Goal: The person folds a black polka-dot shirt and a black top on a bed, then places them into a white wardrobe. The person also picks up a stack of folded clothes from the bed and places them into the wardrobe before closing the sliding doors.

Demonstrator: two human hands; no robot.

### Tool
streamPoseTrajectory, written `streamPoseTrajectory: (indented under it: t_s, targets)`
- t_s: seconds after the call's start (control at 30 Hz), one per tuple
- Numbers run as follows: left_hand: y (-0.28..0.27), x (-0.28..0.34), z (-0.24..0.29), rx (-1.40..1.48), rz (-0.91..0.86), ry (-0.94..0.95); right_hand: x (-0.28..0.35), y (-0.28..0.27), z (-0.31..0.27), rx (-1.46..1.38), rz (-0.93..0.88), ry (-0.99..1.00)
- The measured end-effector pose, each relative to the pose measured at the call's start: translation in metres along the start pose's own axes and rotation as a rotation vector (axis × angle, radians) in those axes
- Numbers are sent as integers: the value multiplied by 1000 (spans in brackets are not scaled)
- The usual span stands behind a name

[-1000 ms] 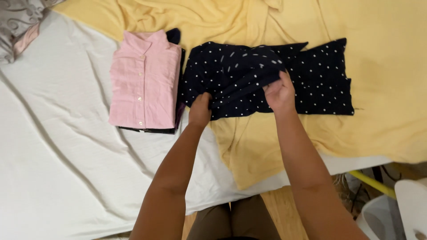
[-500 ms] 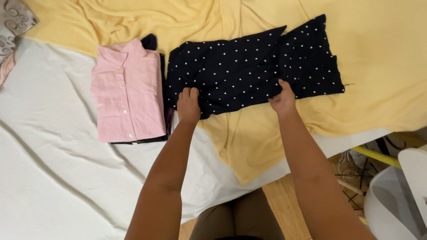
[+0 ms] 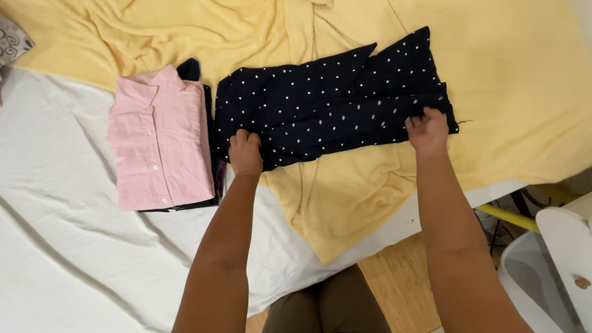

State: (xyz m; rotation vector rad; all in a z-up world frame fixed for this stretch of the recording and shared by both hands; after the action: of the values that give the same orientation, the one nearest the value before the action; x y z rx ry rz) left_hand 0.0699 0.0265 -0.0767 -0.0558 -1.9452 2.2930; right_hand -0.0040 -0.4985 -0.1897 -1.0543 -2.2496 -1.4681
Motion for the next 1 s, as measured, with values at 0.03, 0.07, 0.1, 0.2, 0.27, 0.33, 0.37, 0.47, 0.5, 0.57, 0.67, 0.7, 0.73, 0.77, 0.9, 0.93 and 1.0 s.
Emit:
streamPoseTrajectory:
  t_s: [0.03, 0.07, 0.1, 0.2, 0.27, 0.33, 0.37, 0.47, 0.5, 0.57, 0.67, 0.7, 0.73, 0.77, 0.9, 0.93, 1.0]
  targets:
    - [0, 0, 2, 1, 0, -4, 6, 6, 2, 3, -1, 2]
    - [6, 0, 3, -44, -77, -8, 12, -3, 5, 124, 218, 0]
    - [12, 1, 4, -88, -155, -13, 22, -11, 6, 246, 436, 1]
    - [-4, -1, 16, -144, -287, -58, 35, 14, -11, 692, 603, -544]
    - [-9, -2, 19, -79, -199, -48, 13, 48, 0, 1071, 416, -844]
    - [-20, -2, 25, -15, -110, -44, 3, 95, 29, 1435, 181, -1140]
    - [-29, -2, 29, 24, -51, -65, -20, 102, 53, 1247, 9, -788]
    - [-42, -6, 37, 92, 54, -112, -22, 152, 105, 977, -69, -191]
    - [-45, -7, 40, 123, 96, -119, -11, 163, 121, 901, 34, 47]
    - [-52, -9, 48, 173, 136, -84, -21, 165, 135, 889, 102, 88]
    - [-59, -12, 58, 267, 138, -51, -49, 157, 153, 862, 126, 126]
    - [-58, -13, 60, 315, 98, -59, -61, 154, 159, 849, 81, 125]
    - [-53, -15, 57, 316, 102, -68, -49, 166, 158, 855, 74, 129]
    - [-46, -17, 53, 392, 67, -107, -36, 183, 159, 723, -6, 144]
    - [-42, -28, 52, 647, 221, -27, 50, 271, 149, 361, -251, 338]
    - [-44, -31, 52, 651, 219, -29, 65, 278, 140, 365, -249, 338]
    - [-64, -36, 59, 616, 429, 110, 109, 316, 133, 287, -629, 521]
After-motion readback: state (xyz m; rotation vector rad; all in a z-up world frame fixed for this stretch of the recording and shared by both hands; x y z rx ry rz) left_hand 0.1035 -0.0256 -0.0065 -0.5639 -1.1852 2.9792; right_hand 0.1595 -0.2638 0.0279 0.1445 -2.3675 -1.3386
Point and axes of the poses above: each hand's wrist, its own x-axis away from the middle knuckle, its own y-axis out of the palm, z = x × y, the point moved 7 cm from there along -x, towards the middle knuckle, and after that the axes turned 5 degrees about -x, right-handed, at the moved point
